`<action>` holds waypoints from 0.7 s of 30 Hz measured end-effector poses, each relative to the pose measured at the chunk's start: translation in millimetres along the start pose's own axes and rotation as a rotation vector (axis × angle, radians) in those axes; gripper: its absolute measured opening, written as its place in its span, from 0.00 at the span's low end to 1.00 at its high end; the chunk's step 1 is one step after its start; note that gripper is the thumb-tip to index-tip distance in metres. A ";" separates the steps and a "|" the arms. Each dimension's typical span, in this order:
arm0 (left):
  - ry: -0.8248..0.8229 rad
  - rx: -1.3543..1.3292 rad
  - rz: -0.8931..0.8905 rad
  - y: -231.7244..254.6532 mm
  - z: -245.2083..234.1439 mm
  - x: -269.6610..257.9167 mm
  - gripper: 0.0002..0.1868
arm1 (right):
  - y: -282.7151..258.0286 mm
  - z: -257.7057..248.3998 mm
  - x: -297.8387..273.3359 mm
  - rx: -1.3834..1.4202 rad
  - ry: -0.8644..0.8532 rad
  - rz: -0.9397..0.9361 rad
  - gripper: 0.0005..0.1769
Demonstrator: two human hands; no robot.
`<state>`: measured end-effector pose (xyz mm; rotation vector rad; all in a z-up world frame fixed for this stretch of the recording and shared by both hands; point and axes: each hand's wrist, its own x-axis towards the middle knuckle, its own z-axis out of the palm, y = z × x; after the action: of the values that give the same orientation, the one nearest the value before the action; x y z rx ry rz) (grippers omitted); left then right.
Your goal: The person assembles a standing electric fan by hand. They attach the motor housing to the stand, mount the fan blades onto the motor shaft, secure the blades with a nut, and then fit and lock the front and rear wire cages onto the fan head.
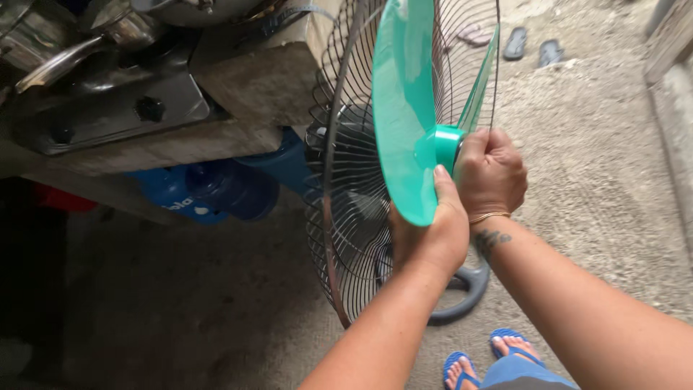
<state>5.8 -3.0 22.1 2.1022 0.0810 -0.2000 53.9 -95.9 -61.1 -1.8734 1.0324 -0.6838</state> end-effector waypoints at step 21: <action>0.055 0.089 0.172 -19.1 -1.7 15.8 0.27 | 14.2 3.8 -0.8 0.109 0.036 -0.527 0.15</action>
<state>18.9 7.8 4.0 2.1903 -0.0773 -0.0427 50.9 -97.6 -75.4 -2.0554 0.5020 -1.0554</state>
